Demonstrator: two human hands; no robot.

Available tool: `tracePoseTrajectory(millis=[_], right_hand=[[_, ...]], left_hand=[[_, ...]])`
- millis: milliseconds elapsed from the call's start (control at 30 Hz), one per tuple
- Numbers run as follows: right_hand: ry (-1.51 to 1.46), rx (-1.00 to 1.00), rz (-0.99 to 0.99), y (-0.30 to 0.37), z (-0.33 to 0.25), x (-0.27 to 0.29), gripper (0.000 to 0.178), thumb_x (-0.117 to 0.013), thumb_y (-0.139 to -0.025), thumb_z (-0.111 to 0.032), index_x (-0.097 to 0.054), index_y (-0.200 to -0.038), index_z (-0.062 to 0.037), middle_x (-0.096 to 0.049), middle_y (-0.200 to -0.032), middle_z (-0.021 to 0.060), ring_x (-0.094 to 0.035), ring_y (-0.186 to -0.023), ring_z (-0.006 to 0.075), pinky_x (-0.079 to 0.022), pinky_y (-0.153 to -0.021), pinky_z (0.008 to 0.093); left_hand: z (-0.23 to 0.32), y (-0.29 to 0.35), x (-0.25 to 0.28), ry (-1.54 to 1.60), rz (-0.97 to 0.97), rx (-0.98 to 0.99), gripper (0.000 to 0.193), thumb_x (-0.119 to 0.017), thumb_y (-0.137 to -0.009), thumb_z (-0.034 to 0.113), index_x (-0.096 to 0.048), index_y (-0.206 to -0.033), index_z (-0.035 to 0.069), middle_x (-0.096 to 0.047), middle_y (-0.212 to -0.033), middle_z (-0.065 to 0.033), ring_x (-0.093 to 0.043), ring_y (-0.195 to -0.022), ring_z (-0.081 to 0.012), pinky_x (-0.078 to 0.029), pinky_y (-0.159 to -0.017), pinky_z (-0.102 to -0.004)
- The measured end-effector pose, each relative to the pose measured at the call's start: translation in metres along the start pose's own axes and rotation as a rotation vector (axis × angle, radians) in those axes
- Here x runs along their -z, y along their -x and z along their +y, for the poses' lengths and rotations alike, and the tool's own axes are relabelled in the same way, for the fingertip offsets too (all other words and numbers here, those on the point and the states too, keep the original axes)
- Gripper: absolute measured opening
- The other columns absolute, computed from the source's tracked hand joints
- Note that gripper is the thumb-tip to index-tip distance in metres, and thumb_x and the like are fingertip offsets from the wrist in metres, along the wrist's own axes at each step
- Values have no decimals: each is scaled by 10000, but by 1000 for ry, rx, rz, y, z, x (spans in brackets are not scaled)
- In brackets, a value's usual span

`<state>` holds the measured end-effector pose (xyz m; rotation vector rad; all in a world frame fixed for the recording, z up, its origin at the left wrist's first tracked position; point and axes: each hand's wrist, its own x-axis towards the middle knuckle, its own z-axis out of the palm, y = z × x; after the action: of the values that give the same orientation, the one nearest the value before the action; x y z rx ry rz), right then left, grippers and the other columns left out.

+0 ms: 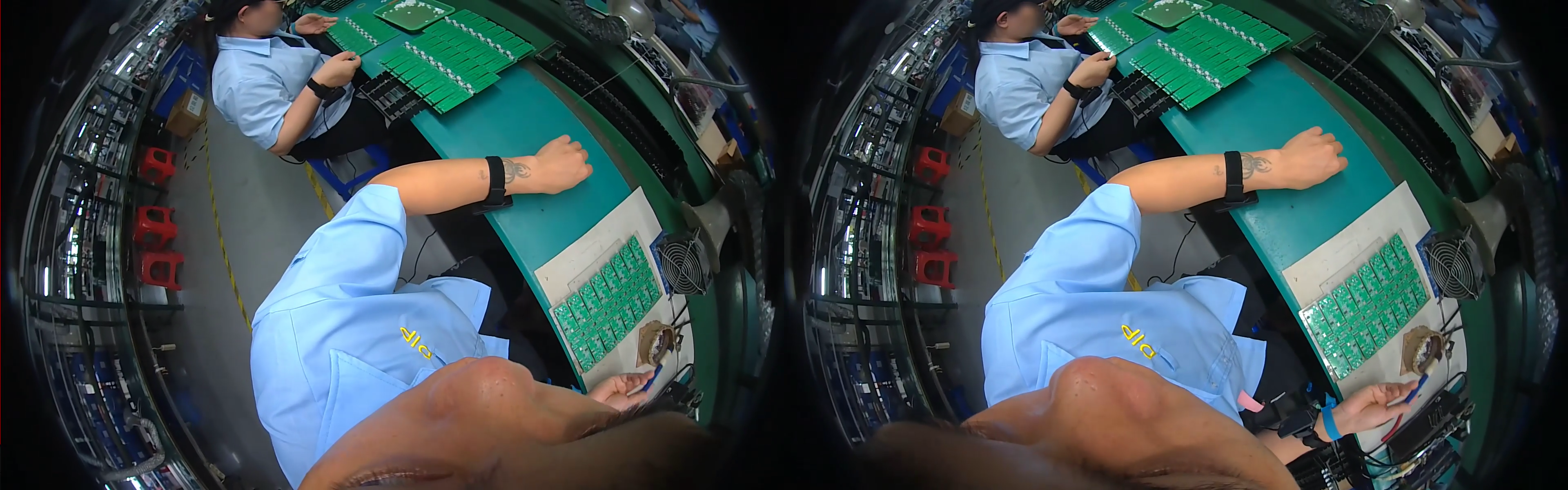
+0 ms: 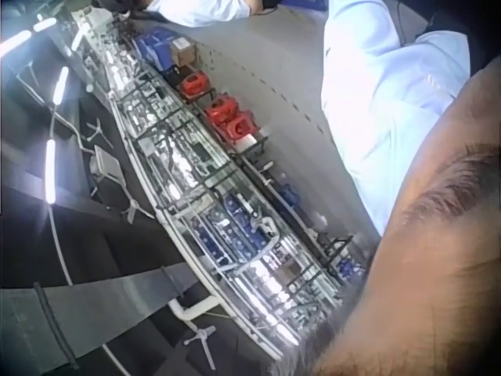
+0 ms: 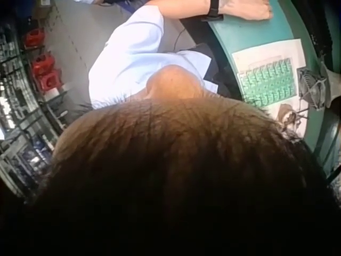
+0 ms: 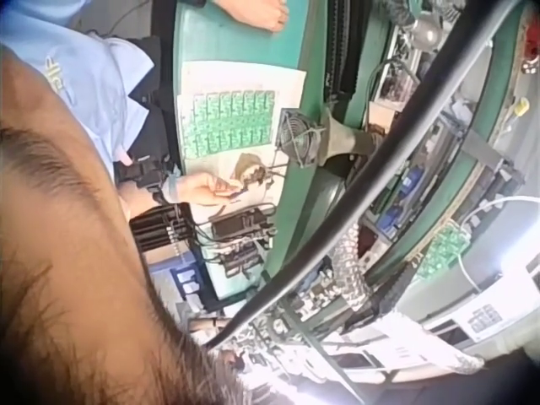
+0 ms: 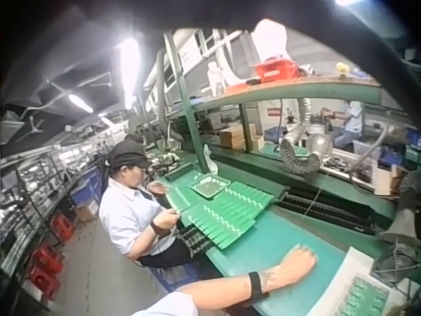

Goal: Solder components onto multiple printed circuit boards at a factory workstation.

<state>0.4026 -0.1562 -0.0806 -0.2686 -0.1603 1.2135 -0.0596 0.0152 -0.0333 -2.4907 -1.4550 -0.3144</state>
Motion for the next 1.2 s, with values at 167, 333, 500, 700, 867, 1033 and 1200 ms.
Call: tracePoseTrajectory(millis=[167,333,500,700,867,1033,1200], right_hand=[[542,611,111,27,13,-43,253,-585,-1089,-216,-597,-1224,-3,-512,-875,48,-471,-749,147,-434,-689,278],[649,479,-112,39,-34,15,206,-558,-1093,-263,-601,-1104,-61,-478,-803,27,-386,-705,145,-360,-625,294],[855,586,57,92,18,-58,409,-500,-1080,-417,-554,-1301,-77,-512,-789,37,-438,-676,148,-370,-587,298],[1247,419,-359,119,59,-79,490,-655,-1009,-162,-447,-1432,-30,-650,-1058,172,-655,-966,285,-548,-834,402],[1120,347,-420,122,79,-100,662,-716,-828,197,-461,-1400,-15,-576,-1147,148,-673,-970,267,-576,-872,414],[1173,345,-359,127,71,-91,642,-711,-835,201,-472,-1392,-13,-552,-1137,143,-678,-958,243,-589,-834,373],[1217,377,-380,120,69,-86,595,-699,-865,183,-477,-1386,0,-572,-1134,144,-673,-934,215,-580,-804,328]], left_hand=[[23,2,34,-6,123,-52,83,-641,-842,121,-641,-892,55,-671,-830,-118,-692,-872,-300,-514,-713,-484],[83,7,102,778,-139,-51,146,-543,-1027,185,-575,-1013,43,-661,-813,-165,-660,-748,-379,-503,-668,-478],[124,19,77,1410,-189,-240,240,-582,-1062,285,-568,-1054,45,-641,-777,-97,-626,-709,-234,-491,-651,-420],[164,43,74,1735,-396,-101,125,-616,-1074,144,-595,-1065,21,-588,-837,23,-504,-747,-35,-428,-626,-236],[184,46,85,1699,-564,-77,124,-663,-1040,136,-620,-1046,20,-623,-816,0,-537,-717,-64,-447,-623,-250],[196,47,85,1675,-671,-78,114,-674,-1030,117,-635,-1043,11,-630,-834,-3,-536,-725,-53,-448,-630,-242],[197,40,92,1430,-447,-192,90,-700,-981,56,-653,-1028,-4,-664,-861,-61,-600,-711,-129,-479,-620,-282]])
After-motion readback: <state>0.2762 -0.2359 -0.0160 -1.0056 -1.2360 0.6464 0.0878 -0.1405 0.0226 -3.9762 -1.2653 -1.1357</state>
